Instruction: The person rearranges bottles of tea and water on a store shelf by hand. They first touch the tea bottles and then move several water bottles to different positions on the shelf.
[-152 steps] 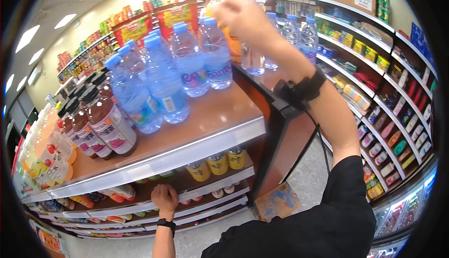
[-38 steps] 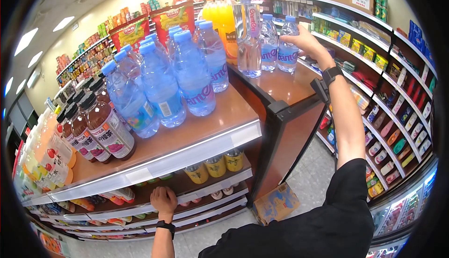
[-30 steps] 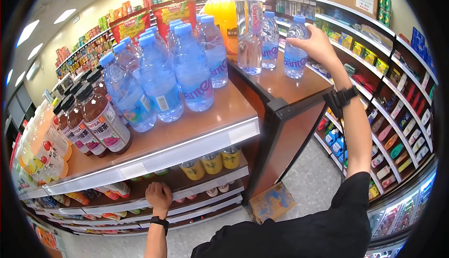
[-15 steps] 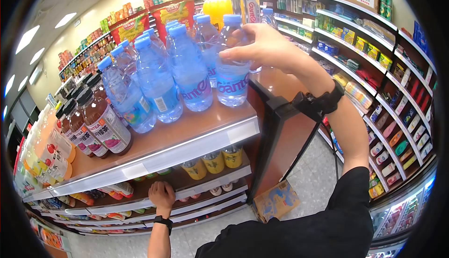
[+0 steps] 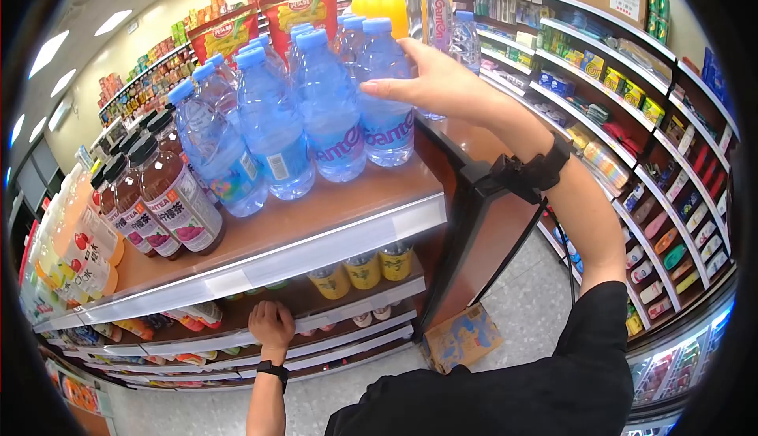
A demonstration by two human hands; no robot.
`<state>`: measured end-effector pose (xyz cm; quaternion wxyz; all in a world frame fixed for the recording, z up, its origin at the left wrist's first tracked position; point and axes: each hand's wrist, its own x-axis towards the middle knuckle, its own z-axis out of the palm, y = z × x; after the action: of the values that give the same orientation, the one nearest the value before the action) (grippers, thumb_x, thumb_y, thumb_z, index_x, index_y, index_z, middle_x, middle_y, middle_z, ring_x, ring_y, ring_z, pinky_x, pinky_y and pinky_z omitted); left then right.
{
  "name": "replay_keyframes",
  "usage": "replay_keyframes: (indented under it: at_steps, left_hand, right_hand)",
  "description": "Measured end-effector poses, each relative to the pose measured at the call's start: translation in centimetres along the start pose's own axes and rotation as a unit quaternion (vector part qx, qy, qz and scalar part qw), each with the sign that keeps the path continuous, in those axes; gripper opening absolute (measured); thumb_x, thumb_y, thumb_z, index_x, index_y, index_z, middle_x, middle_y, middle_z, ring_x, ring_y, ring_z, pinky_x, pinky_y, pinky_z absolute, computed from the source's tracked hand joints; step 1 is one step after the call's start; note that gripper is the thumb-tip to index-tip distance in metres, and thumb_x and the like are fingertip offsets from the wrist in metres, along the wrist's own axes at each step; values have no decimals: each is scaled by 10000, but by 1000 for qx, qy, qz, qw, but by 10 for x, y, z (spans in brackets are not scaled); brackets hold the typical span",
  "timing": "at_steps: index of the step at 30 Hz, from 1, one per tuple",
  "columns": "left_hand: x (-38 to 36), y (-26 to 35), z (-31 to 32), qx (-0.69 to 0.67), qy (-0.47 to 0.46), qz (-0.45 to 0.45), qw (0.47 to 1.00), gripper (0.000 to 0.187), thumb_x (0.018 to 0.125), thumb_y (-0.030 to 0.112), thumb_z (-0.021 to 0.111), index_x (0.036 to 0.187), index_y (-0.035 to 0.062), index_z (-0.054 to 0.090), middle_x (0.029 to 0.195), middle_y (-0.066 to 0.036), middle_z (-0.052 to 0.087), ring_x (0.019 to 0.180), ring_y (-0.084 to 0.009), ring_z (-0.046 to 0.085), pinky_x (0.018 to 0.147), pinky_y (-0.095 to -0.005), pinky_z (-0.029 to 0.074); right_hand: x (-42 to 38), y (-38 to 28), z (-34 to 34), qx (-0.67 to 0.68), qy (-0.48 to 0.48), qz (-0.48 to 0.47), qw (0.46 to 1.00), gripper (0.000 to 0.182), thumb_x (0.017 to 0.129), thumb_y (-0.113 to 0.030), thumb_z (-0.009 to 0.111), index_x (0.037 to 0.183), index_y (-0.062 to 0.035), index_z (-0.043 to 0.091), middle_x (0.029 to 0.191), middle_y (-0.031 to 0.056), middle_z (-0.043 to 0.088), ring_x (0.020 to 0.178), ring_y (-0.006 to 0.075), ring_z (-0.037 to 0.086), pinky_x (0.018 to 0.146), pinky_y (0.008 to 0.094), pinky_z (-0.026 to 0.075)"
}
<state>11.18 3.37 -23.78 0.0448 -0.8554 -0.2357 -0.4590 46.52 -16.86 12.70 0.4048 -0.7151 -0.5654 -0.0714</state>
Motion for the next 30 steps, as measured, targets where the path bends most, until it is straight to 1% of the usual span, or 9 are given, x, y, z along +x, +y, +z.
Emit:
replay_keyframes:
  at_steps: [2,4,8,10,12,14,20,26,30]
  left_hand:
    - [-1,2,-3,-17,-13,-14,1000,168,855,54,598,717,53,503,695,-149,519,649,-385,528,592,-490,403]
    - [-2,0,-2,-26,-9,-14,1000,165,855,52,596,717,53,505,694,-149,520,648,-385,529,591,-490,404]
    - [-1,1,-2,-18,-2,-17,1000,160,853,45,589,717,51,506,694,-150,520,644,-384,531,590,-490,408]
    - [-2,1,-2,-17,-2,-18,1000,159,852,43,588,717,52,505,694,-148,521,643,-382,531,589,-487,409]
    - [-2,0,0,-11,1,-20,1000,159,851,40,587,716,53,505,694,-147,522,643,-381,532,588,-485,410]
    - [-3,-3,1,-4,19,-5,1000,167,820,48,605,696,82,498,668,-106,511,611,-334,521,565,-455,385]
    - [-4,-5,3,-13,28,9,999,154,804,41,604,701,85,498,666,-93,506,612,-318,521,560,-440,378]
    - [-5,-6,3,-12,24,7,1000,161,809,62,603,697,94,492,661,-87,497,609,-317,518,555,-442,375]
    - [-4,-6,4,-4,23,3,1000,166,811,73,604,694,98,489,663,-87,497,608,-317,518,554,-444,376]
  right_hand:
    - [-2,-2,-7,-61,-10,34,998,867,925,-587,685,1483,31,444,1317,217,636,1217,283,632,1017,378,509]
    - [10,0,-35,42,-30,100,994,821,936,-655,626,1400,15,534,1237,154,655,1109,209,645,948,346,524]
    - [32,52,-84,61,166,94,980,549,908,-476,686,1137,23,676,1055,106,698,924,203,666,798,354,542]
    - [45,113,-97,-108,237,104,960,476,870,-349,685,1154,32,660,1088,146,711,995,248,679,878,380,538]
    - [32,122,-90,-96,166,187,963,671,818,-310,725,1373,12,533,1239,198,674,1151,274,643,971,367,501]
    - [31,139,-79,-18,74,152,985,783,804,-337,775,1448,-17,464,1324,205,629,1215,285,604,997,424,484]
    - [37,129,-77,-13,36,265,963,951,784,-409,839,1512,-47,347,1419,206,565,1309,373,548,967,634,457]
    - [25,114,-88,-30,20,281,959,1041,769,-457,861,1560,-105,282,1335,194,635,1136,366,662,886,626,512]
    - [14,99,-90,-116,48,263,957,1123,730,-452,886,1565,-37,260,1273,193,664,1032,293,709,828,545,564]
